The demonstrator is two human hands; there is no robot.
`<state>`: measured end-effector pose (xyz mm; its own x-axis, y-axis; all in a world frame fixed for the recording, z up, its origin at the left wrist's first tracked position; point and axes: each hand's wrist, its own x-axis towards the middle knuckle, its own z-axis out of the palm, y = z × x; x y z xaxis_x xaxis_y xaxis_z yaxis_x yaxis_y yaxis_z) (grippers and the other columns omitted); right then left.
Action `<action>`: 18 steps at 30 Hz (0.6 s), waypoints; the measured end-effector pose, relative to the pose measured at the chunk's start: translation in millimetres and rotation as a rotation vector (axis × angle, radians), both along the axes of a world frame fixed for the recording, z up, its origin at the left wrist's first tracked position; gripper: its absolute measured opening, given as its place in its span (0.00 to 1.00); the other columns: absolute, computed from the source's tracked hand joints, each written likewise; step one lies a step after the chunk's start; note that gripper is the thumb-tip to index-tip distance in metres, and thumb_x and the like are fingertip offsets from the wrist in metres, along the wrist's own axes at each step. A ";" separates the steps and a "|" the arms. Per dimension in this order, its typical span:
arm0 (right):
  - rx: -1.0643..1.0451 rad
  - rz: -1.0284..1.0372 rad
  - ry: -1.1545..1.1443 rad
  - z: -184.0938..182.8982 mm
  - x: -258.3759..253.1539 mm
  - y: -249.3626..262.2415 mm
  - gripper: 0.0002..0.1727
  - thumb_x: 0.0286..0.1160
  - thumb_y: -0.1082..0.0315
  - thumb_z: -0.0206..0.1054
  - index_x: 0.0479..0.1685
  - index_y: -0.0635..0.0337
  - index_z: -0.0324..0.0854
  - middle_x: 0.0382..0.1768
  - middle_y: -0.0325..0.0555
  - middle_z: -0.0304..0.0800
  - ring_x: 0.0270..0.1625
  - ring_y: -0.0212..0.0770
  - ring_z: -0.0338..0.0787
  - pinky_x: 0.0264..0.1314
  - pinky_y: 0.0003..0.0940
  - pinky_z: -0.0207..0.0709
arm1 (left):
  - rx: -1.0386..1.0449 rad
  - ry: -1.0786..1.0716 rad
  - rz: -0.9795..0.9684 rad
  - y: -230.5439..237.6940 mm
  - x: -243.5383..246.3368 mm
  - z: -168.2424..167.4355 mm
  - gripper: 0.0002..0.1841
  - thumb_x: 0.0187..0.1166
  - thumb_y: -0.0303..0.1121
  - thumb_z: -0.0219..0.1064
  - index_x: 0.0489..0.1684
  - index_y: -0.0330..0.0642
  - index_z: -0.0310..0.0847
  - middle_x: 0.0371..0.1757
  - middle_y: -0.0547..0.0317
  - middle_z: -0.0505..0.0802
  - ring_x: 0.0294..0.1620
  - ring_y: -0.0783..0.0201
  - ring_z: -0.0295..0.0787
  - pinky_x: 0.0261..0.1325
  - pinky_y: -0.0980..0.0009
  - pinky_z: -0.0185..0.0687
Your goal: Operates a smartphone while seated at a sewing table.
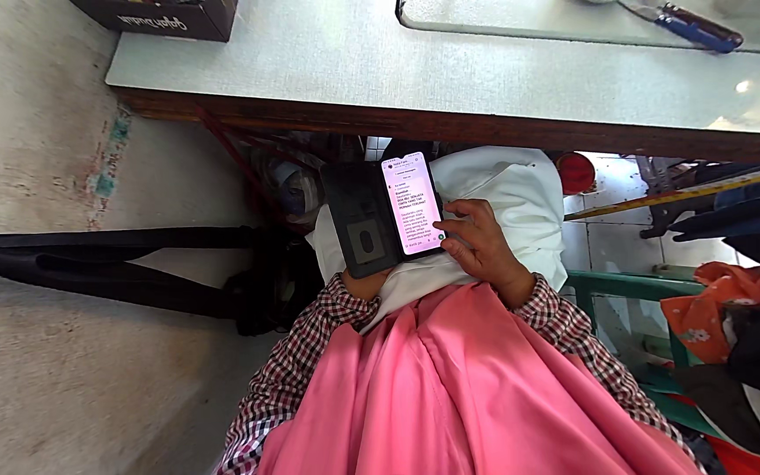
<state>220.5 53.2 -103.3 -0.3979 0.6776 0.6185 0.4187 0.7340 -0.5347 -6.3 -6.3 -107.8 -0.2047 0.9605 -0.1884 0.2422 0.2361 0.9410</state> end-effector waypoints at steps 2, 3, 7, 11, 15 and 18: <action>0.000 0.006 0.002 0.0 0.2 0.0 0.25 0.88 0.50 0.56 0.48 0.61 0.92 0.57 0.61 0.86 0.67 0.51 0.82 0.74 0.39 0.73 | -0.002 0.013 0.002 0.2 0.2 -0.8 0.11 0.61 0.17 0.77 0.39 0.25 0.83 0.32 0.60 0.90 0.38 0.82 0.84 0.49 0.84 0.77; 0.002 0.008 0.002 -0.1 0.3 0.0 0.25 0.88 0.50 0.56 0.48 0.61 0.92 0.57 0.60 0.86 0.67 0.51 0.82 0.74 0.39 0.73 | -0.002 0.020 -0.006 0.3 -0.3 -1.6 0.11 0.61 0.17 0.77 0.39 0.24 0.83 0.32 0.60 0.90 0.38 0.82 0.84 0.50 0.83 0.77; 0.002 0.006 0.005 -0.1 -0.1 -0.3 0.25 0.88 0.50 0.56 0.47 0.61 0.92 0.57 0.60 0.86 0.67 0.51 0.82 0.74 0.39 0.73 | -0.020 0.043 -0.049 1.1 -2.9 -1.6 0.10 0.63 0.18 0.77 0.39 0.25 0.83 0.33 0.59 0.89 0.38 0.82 0.83 0.49 0.83 0.77; 0.001 0.012 0.000 -0.4 0.0 -0.2 0.25 0.89 0.50 0.56 0.46 0.61 0.92 0.57 0.60 0.86 0.67 0.51 0.82 0.74 0.39 0.73 | 0.041 -0.127 0.043 -0.7 1.3 -4.2 0.11 0.59 0.13 0.75 0.36 0.28 0.81 0.29 0.66 0.89 0.36 0.84 0.84 0.47 0.86 0.78; -0.003 0.021 -0.002 -0.1 0.2 -0.1 0.25 0.88 0.49 0.56 0.46 0.61 0.93 0.58 0.60 0.86 0.67 0.51 0.82 0.74 0.39 0.73 | 0.049 -0.139 0.053 -0.6 2.2 -2.8 0.11 0.59 0.13 0.75 0.37 0.27 0.81 0.30 0.66 0.89 0.36 0.84 0.84 0.47 0.85 0.78; 0.003 0.035 -0.005 0.1 0.2 -0.1 0.26 0.89 0.48 0.55 0.45 0.61 0.92 0.57 0.61 0.86 0.67 0.52 0.82 0.74 0.40 0.73 | 0.039 -0.128 0.016 -0.1 0.5 -3.4 0.11 0.62 0.14 0.73 0.40 0.27 0.81 0.32 0.65 0.89 0.39 0.83 0.84 0.49 0.85 0.78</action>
<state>220.8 53.1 -103.2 -0.4248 0.6609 0.6187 0.3953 0.7502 -0.5299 -5.7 -6.4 -111.2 -0.1967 0.9645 -0.1761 0.1156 0.2012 0.9727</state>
